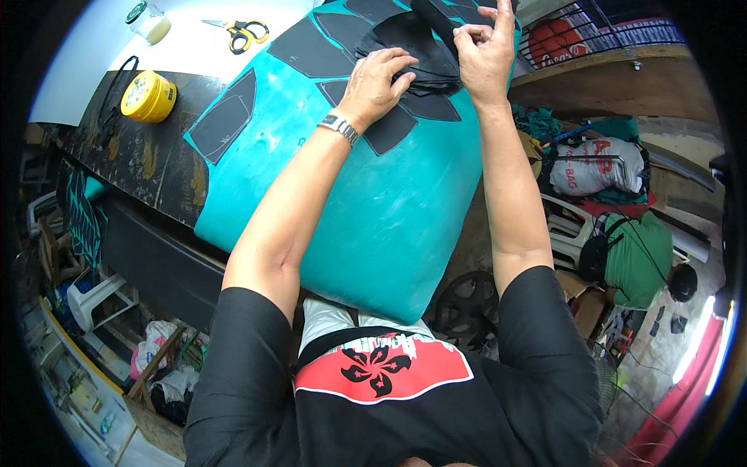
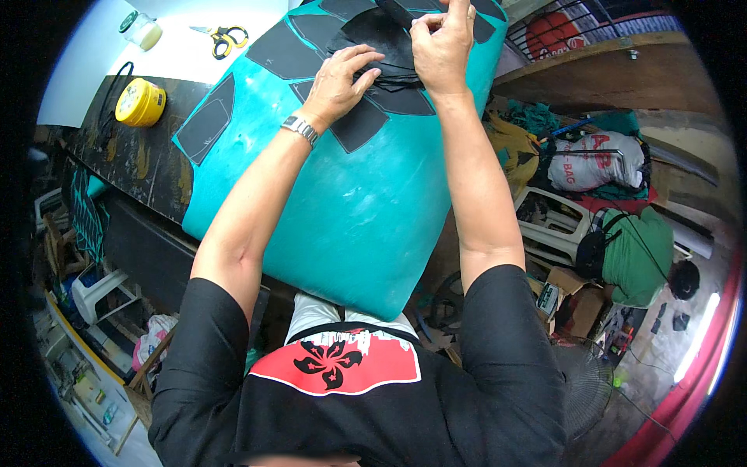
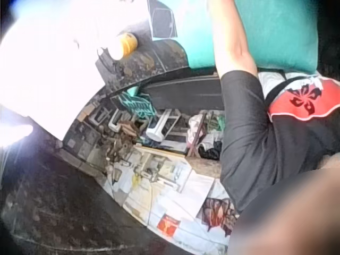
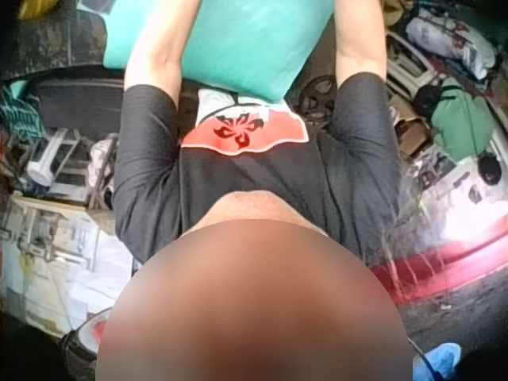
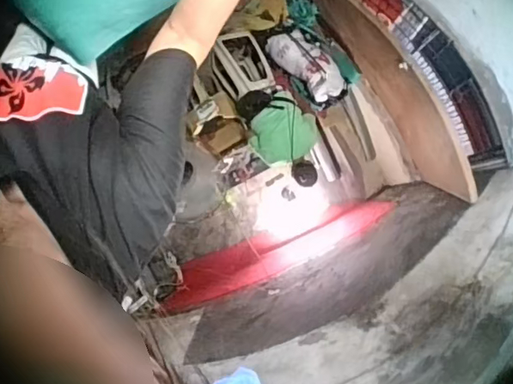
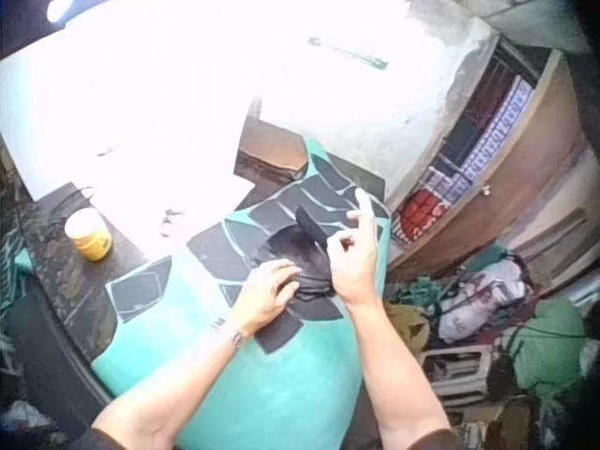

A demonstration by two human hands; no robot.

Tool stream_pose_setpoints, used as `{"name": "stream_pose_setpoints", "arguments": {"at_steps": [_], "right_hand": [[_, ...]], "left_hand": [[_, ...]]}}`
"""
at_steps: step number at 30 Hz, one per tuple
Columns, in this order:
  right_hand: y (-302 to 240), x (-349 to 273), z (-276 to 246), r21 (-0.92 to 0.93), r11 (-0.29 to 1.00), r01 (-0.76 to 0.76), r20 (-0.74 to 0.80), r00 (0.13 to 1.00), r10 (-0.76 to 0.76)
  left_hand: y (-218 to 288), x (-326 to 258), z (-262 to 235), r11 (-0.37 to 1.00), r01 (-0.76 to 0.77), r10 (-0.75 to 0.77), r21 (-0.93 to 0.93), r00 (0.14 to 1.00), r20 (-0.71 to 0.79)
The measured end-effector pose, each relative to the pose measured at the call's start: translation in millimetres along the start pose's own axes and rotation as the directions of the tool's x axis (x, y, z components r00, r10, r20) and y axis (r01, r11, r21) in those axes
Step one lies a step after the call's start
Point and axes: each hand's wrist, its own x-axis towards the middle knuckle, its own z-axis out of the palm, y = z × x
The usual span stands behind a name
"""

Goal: The person places black paper cutouts onto a teal board, arranging them in a pattern. They repeatedly pick up, position, and adjust the cutouts by hand to form a design across the surface.

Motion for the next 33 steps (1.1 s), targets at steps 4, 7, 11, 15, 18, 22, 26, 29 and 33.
{"name": "stream_pose_setpoints", "arguments": {"at_steps": [4, 7, 11, 15, 18, 22, 26, 29, 33], "right_hand": [[3, 19, -14, -0.268, 0.949, 0.166, 0.035, 0.986, -0.163], [-19, 36, -49, -0.373, 0.914, 0.158, -0.055, 0.98, -0.192], [-84, 33, -102, 0.07, 0.98, 0.188, -0.175, 0.969, -0.174], [-135, -15, -100, -0.108, 0.987, 0.115, 0.338, 0.938, -0.073], [-153, -42, -71, -0.004, 0.986, 0.167, 0.671, 0.732, -0.121], [-157, -61, -18, 0.037, 0.959, 0.28, 0.827, 0.53, -0.187], [-139, -80, 23, -0.187, 0.886, 0.424, 0.471, 0.83, -0.299], [-122, -113, 32, 0.179, 0.953, -0.245, 0.211, 0.956, 0.206], [-99, -169, 59, 0.396, 0.455, -0.798, 0.393, 0.595, 0.701]], "left_hand": [[-5, 12, 20, 0.939, 0.085, -0.118, 0.334, 0.99, 0.08], [-9, 25, 26, 0.899, 0.108, -0.188, 0.425, 0.971, 0.151], [-9, 32, 20, 0.876, 0.141, -0.262, 0.461, 0.942, 0.209], [5, 16, -9, 0.942, 0.262, -0.242, -0.208, 0.963, 0.116], [23, -24, -64, 0.067, 0.577, 0.031, -0.814, 0.814, 0.579], [64, -86, -117, 0.388, 0.608, 0.114, -0.693, 0.714, 0.691], [84, -118, -119, 0.003, 0.564, -0.376, -0.826, 0.766, 0.522], [68, -123, -117, -0.085, 0.253, -0.65, -0.964, 0.719, 0.246], [44, -129, -110, -0.029, 0.173, -0.738, -0.985, 0.66, 0.137]]}}
